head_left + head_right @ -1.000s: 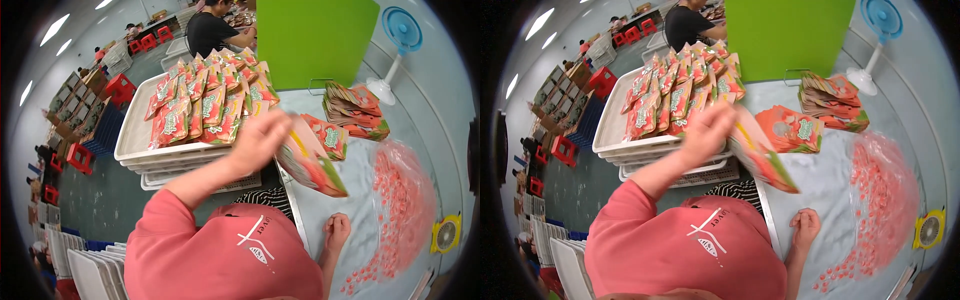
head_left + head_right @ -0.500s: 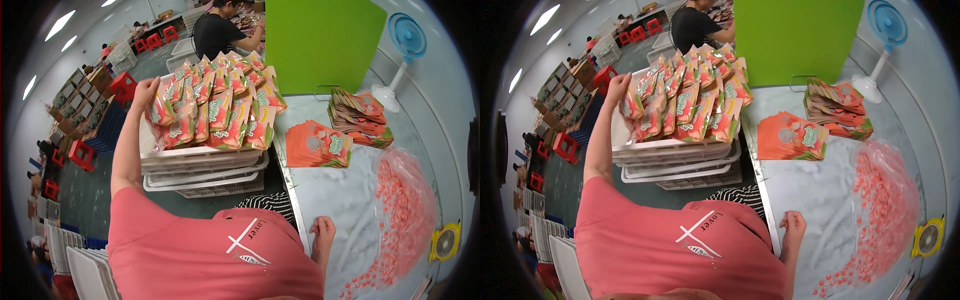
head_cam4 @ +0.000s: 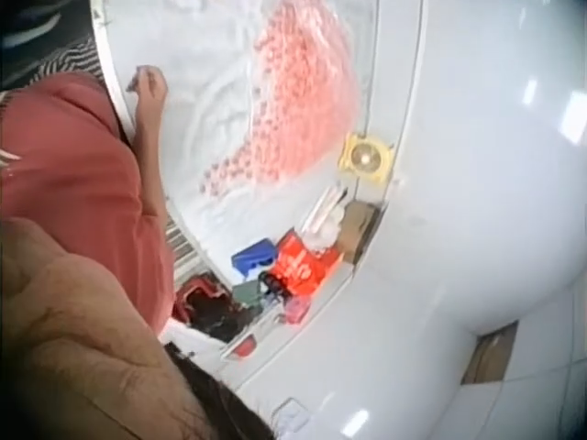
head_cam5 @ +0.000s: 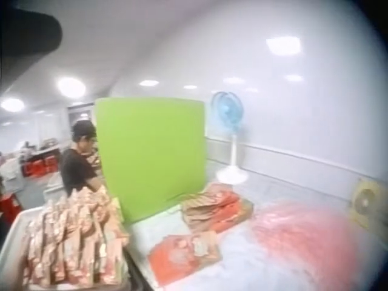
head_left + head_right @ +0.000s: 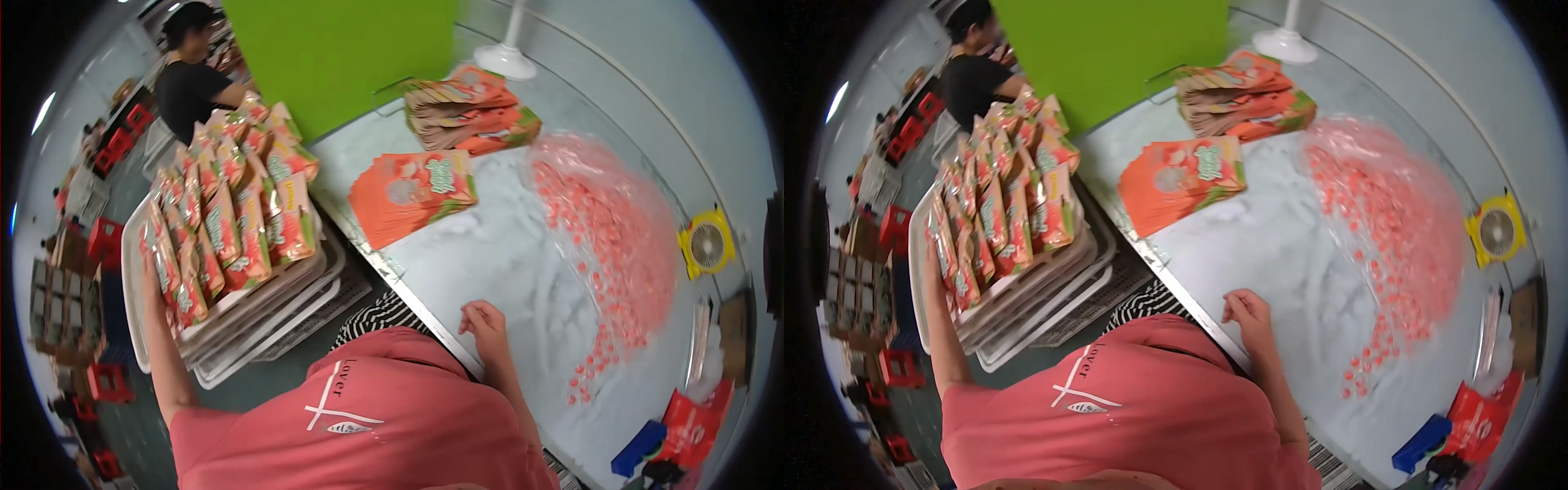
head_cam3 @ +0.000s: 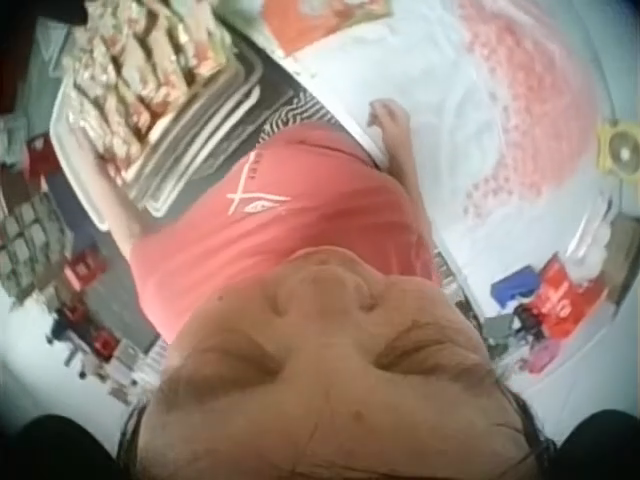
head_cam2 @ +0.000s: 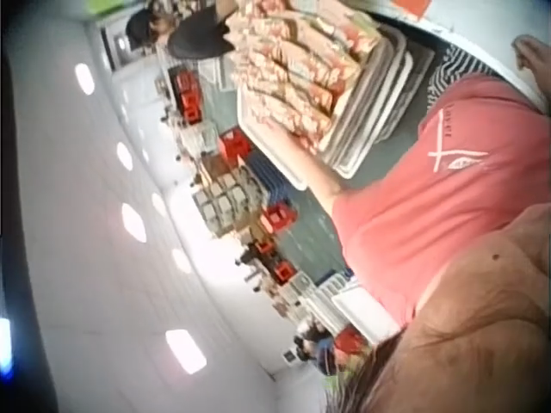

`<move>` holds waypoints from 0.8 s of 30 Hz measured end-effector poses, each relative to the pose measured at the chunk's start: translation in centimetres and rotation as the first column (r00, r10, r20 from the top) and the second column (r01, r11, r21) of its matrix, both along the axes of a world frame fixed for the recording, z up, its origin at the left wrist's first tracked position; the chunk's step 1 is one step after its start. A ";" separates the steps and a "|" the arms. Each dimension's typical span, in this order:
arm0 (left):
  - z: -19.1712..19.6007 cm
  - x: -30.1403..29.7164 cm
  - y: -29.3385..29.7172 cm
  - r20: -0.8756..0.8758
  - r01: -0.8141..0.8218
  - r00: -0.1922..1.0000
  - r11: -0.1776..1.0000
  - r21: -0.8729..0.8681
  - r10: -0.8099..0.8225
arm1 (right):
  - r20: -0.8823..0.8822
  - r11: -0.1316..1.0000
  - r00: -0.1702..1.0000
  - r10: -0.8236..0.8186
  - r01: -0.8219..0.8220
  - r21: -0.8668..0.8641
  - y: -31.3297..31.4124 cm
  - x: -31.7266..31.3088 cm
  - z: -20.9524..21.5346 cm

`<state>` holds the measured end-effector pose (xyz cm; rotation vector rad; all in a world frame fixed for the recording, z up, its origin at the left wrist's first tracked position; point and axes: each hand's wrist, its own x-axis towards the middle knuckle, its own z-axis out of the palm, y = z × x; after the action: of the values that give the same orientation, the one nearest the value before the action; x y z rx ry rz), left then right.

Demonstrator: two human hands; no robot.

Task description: Manually placing individual wrapped candy pieces into larger branded retail bags at a factory workbench.

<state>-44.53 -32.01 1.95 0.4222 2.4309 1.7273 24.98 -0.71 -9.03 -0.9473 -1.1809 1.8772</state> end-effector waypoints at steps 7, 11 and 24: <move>5.4 1.1 5.7 -0.755 -0.262 0.652 0.954 -0.148 0.062 | -0.071 0.998 0.996 0.052 -0.055 -0.035 0.4 0.9 0.0; 10.8 29.2 21.0 -0.728 0.344 0.556 0.908 -0.239 -0.402 | -0.100 0.997 0.993 0.059 -0.063 -0.035 0.2 1.0 0.1; -7.5 43.1 47.9 -0.383 0.545 0.103 0.374 -0.751 -0.918 | -0.197 0.998 0.980 0.020 -0.032 -0.055 0.0 1.4 -0.7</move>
<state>-1.44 15.93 -5.60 2.3016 2.0148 0.4242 26.34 -0.70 -9.74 -0.7595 -1.0301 1.9849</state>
